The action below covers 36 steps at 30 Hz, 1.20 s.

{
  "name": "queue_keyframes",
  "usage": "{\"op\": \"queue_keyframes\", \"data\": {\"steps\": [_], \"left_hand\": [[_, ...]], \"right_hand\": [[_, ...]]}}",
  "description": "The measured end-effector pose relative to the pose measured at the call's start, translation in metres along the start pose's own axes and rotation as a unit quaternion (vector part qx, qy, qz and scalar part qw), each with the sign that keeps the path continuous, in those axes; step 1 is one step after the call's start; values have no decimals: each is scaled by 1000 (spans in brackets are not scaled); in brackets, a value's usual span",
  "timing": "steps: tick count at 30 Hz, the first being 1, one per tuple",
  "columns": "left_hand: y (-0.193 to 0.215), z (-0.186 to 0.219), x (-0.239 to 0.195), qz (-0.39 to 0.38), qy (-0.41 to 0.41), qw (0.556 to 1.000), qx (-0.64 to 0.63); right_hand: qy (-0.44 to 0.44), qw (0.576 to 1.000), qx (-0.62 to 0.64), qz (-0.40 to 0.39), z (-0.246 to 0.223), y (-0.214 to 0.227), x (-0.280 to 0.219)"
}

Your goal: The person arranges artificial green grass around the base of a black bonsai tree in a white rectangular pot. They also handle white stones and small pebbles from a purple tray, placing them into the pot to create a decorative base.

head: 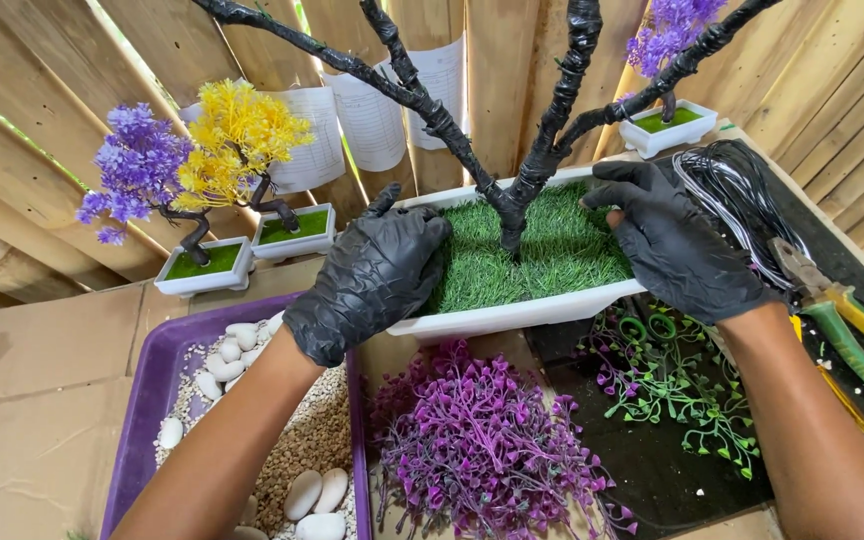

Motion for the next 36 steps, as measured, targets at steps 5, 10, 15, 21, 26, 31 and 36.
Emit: {"op": "queue_keyframes", "data": {"steps": [5,10,15,21,26,31,36], "left_hand": [[18,15,13,22,-26,999,33],[-5,11,15,-45,-3,999,10],[1,14,19,-7,-23,999,-28],[-81,-28,8,20,10,1000,-5],[-60,-12,13,-17,9,999,-28],[-66,-16,8,-17,25,999,-10],[-65,-11,6,-10,28,1000,-2]], "right_hand": [[23,1000,-6,11,2,-1,-2],[37,999,-21,9,-3,3,-1],[-264,883,385,43,19,-11,1],[-41,988,-147,12,-5,4,0],[-66,992,-97,35,14,-4,-6],[-69,995,-57,49,14,-9,-3],[-63,993,-93,32,5,-6,-3]]}}
Point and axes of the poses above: each hand's wrist, its own x-axis towards the middle knuckle, its own y-axis out of the back of the hand, z = x × y, the point moved 3 cm from there along x, towards the middle knuckle, and after that the axes turned 7 degrees about -x, right-handed, at the moved point
